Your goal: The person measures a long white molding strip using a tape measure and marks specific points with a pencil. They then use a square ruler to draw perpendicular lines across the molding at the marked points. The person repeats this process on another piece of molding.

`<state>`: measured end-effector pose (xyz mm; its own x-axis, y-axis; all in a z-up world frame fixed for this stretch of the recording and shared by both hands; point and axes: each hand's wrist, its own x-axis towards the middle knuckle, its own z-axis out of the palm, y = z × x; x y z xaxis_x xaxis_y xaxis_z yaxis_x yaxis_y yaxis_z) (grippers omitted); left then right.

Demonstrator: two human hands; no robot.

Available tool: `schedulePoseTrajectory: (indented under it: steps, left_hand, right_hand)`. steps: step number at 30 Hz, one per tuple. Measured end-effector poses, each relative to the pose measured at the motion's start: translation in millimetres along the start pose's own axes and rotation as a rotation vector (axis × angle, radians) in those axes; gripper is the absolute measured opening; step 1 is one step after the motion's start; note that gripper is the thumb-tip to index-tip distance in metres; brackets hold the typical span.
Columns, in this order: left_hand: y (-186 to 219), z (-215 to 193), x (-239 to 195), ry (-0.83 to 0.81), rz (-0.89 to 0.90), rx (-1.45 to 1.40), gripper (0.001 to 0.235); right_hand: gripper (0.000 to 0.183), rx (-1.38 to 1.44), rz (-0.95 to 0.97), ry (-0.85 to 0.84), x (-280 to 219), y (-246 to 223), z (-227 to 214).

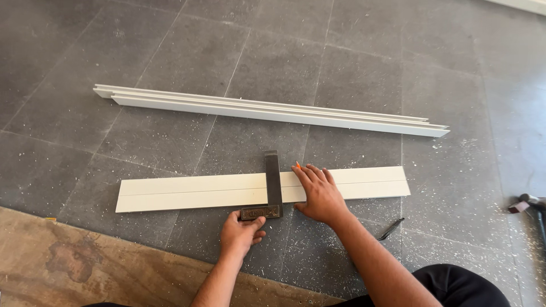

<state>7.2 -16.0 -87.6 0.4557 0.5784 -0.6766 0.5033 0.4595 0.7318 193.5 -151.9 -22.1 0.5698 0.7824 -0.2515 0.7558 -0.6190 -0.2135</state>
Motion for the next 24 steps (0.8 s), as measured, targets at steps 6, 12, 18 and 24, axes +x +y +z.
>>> schedulePoseTrajectory:
  steps: [6, 12, 18, 24]
  left_hand:
    - [17.9, 6.5, -21.1, 0.124, 0.026, 0.322, 0.064]
    - [38.5, -0.9, -41.2, 0.247, 0.254, 0.728, 0.063]
    - [62.5, 2.8, -43.9, 0.109, 0.689, 1.26, 0.087]
    - [65.7, 7.1, -4.6, -0.258, 0.776, 1.63, 0.089]
  right_hand:
    - [0.1, 0.105, -0.008, 0.053, 6.2, 10.5, 10.1]
    - [0.1, 0.108, 0.003, 0.034, 7.9, 11.4, 10.6]
    - [0.1, 0.123, -0.02, 0.072, 7.1, 12.9, 13.0]
    - [0.095, 0.124, -0.033, 0.103, 7.6, 14.7, 17.7]
